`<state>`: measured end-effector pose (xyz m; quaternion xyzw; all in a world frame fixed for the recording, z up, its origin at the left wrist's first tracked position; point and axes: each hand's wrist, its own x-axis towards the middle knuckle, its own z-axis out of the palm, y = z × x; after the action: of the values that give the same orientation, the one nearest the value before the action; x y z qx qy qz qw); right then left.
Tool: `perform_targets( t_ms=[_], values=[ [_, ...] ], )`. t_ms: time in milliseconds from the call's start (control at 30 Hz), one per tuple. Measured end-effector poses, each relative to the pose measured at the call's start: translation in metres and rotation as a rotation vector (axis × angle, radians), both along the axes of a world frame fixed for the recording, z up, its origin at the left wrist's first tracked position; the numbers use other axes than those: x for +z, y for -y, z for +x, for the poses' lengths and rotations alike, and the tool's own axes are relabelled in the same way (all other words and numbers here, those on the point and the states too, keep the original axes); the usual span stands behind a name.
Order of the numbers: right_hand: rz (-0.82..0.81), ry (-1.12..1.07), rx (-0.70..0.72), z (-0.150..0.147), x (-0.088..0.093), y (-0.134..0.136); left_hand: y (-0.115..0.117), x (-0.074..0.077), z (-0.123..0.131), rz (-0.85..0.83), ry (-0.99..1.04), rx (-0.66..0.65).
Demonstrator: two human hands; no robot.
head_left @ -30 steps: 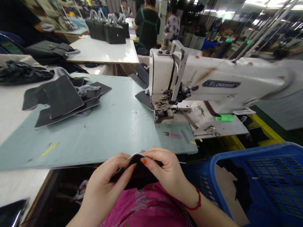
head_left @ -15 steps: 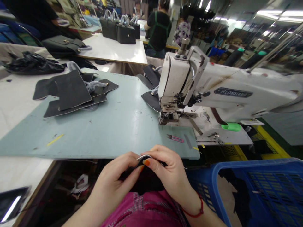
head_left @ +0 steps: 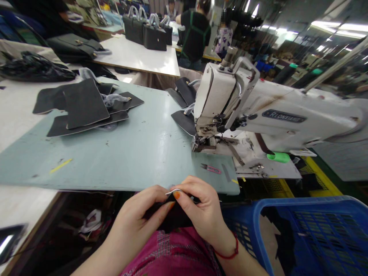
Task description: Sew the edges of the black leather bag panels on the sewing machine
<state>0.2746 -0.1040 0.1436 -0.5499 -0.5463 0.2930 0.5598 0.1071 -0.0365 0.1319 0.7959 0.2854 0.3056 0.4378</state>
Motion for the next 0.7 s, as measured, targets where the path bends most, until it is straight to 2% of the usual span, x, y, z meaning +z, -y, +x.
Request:
perform_targets(
  t_ms=[67,133,200,267,433,567,700],
  values=[
    [-0.011,0.016,0.018,0.001,0.0,0.001,-0.004,0.0,0.0,-0.134,-0.01,0.004],
    [-0.023,0.025,0.048,0.003,0.001,0.001,-0.01,0.001,0.0,-0.221,-0.038,-0.083],
    [-0.037,0.025,0.089,0.005,0.002,0.002,-0.016,0.001,0.002,-0.223,-0.069,-0.209],
    [-0.052,0.023,0.128,0.007,0.002,0.002,-0.019,0.001,0.004,-0.189,-0.076,-0.258],
    [-0.096,0.021,0.156,0.012,0.004,0.0,-0.011,0.0,0.005,-0.046,-0.036,-0.152],
    [-0.131,0.108,0.177,0.018,0.003,-0.001,-0.006,0.002,0.003,0.021,0.006,-0.059],
    [-0.14,0.216,0.191,0.035,-0.014,-0.003,-0.02,-0.001,-0.017,0.121,-0.037,0.124]
  ],
)
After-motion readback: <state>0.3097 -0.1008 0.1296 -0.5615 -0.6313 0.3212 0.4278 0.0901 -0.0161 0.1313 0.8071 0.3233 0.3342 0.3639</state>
